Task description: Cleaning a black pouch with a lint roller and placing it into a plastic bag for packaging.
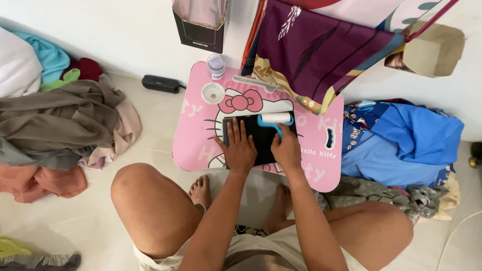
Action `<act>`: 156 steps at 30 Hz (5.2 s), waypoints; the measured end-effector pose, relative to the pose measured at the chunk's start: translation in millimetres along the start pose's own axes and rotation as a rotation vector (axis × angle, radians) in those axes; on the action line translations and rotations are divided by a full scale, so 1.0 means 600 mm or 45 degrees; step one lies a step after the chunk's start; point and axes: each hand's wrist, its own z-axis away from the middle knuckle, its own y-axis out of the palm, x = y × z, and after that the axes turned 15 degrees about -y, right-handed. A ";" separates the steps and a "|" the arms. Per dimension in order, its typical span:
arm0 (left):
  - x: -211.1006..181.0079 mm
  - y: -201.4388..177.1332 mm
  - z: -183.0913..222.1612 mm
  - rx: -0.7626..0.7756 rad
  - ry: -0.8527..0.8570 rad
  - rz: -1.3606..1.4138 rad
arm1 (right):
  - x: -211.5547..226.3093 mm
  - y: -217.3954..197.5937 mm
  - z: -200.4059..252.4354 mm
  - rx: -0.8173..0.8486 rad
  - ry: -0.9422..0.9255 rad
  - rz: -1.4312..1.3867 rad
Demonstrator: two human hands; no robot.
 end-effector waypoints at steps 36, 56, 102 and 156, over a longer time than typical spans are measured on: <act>-0.006 -0.048 -0.035 0.291 0.862 0.123 | -0.079 -0.195 0.122 -0.279 0.141 -0.481; -0.045 0.089 0.110 0.323 0.845 0.304 | 0.088 -0.066 -0.124 0.616 -0.318 -0.194; 0.106 -0.164 0.143 0.343 1.379 -0.134 | 0.095 -0.163 0.053 0.482 -0.325 -0.246; 0.096 -0.033 -0.156 0.589 0.520 -0.203 | 0.057 -0.132 -0.071 0.587 -0.350 -0.190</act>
